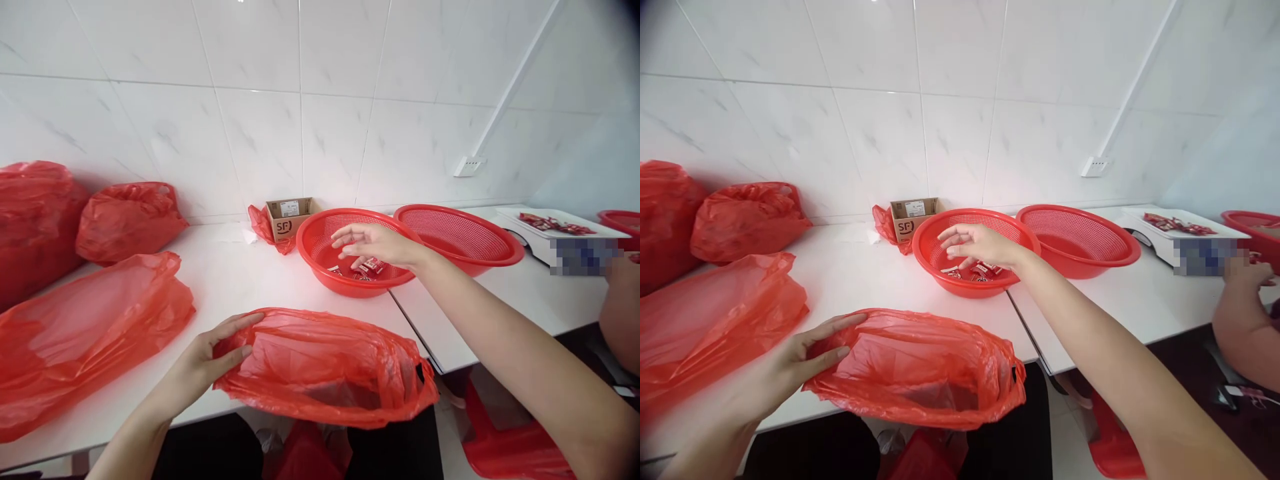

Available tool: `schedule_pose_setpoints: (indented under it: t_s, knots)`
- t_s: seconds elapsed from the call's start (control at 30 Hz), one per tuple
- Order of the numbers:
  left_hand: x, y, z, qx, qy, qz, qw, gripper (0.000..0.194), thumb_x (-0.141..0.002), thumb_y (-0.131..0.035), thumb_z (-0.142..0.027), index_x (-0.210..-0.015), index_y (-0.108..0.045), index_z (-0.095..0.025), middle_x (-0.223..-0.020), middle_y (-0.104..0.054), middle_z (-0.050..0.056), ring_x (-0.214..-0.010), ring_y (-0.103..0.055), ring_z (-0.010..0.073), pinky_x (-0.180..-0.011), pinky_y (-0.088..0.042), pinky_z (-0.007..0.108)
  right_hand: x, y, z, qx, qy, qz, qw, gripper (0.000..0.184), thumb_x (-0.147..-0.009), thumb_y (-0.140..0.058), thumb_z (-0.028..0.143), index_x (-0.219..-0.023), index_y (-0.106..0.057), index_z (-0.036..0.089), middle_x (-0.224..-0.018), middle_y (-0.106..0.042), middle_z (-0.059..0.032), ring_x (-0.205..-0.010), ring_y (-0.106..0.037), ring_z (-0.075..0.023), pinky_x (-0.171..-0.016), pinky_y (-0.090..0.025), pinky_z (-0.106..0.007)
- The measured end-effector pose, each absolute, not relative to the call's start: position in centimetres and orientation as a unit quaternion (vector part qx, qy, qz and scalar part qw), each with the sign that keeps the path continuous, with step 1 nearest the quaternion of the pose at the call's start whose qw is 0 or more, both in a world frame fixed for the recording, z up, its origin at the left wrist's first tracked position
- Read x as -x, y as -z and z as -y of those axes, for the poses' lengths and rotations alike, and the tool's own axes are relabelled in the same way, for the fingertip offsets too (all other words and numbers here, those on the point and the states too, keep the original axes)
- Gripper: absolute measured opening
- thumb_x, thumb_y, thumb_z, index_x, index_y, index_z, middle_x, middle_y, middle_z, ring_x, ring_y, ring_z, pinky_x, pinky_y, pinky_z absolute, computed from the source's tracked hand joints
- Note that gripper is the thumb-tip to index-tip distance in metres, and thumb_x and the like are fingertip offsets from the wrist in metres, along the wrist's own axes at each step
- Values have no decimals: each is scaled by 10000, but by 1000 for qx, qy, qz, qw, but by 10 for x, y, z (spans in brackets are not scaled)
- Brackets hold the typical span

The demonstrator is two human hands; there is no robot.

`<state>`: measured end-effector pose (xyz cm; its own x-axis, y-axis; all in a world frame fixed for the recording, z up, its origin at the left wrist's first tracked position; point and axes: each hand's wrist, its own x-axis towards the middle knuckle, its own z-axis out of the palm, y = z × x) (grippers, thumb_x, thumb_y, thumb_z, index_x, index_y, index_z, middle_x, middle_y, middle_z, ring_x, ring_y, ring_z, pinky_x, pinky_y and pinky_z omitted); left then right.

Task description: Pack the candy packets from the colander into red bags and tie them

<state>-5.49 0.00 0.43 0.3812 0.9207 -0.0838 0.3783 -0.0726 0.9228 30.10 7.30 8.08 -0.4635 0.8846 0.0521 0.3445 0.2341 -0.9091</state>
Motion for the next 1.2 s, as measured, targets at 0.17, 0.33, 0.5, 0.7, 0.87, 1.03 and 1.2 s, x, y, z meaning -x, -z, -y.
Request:
schedule_pose_setpoints:
  t_s: [0.17,0.33,0.5,0.7,0.87,1.03,1.2]
  knots:
    - [31,-5,-43,-660,-197,-327,647,626,-799,-690,-341,-1388,-501,-250,-1490,-441,79,-1360,-410,296,-1136,-296,454,-288,-48,-126,607,-288,741,17,768,-698,-749,360,-1403,-447,313,-1322,-557,-147,-845,-686,-228,-627,-557,-339]
    - [12,15,-83,-568,-221,-242,755,680,-809,-680,-319,-1425,-438,-164,-1388,-535,186,-1236,-541,324,-1075,-367,474,-270,-16,-131,623,-245,743,-17,426,-696,-739,316,-1114,-661,288,-1197,-627,-132,-869,-677,-261,-657,-527,-363]
    - [14,31,-82,-534,-260,-269,758,569,-799,-702,-260,-1340,-525,-244,-1478,-444,113,-1258,-513,285,-1033,-418,413,-295,-25,-148,626,-261,732,-56,605,-690,-713,270,-1262,-519,301,-985,-671,-60,-631,-651,-164,-552,-498,-287]
    - [22,38,-88,-617,-187,-273,714,127,-743,-756,-279,-762,-678,-181,-747,-643,-3,-656,-549,107,-625,-430,201,-323,-31,-156,646,-274,696,-151,722,-688,-717,369,-1345,-436,266,-1087,-641,-95,-772,-668,-205,-606,-518,-296]
    - [22,41,-90,-675,-83,-265,684,187,-765,-735,-310,-907,-772,-194,-858,-714,36,-744,-605,148,-710,-451,226,-314,-14,-147,669,-209,690,-183,725,-617,-757,304,-1296,-505,259,-1396,-405,-179,-1025,-602,-344,-708,-502,-404]
    - [34,38,-93,-509,-264,-310,759,379,-746,-757,-298,-1122,-717,-264,-1034,-742,56,-865,-686,209,-801,-520,293,-315,-15,-148,665,-227,693,-159,433,-589,-762,204,-998,-619,196,-1275,-489,-151,-913,-635,-298,-661,-500,-364]
    - [40,33,-97,-491,-321,-286,758,507,-790,-706,-253,-1286,-608,-289,-1447,-503,54,-1205,-570,275,-927,-506,290,-326,-38,-142,646,-295,702,-50,354,-686,-718,238,-982,-526,209,-1007,-613,-55,-748,-651,-169,-608,-514,-274]
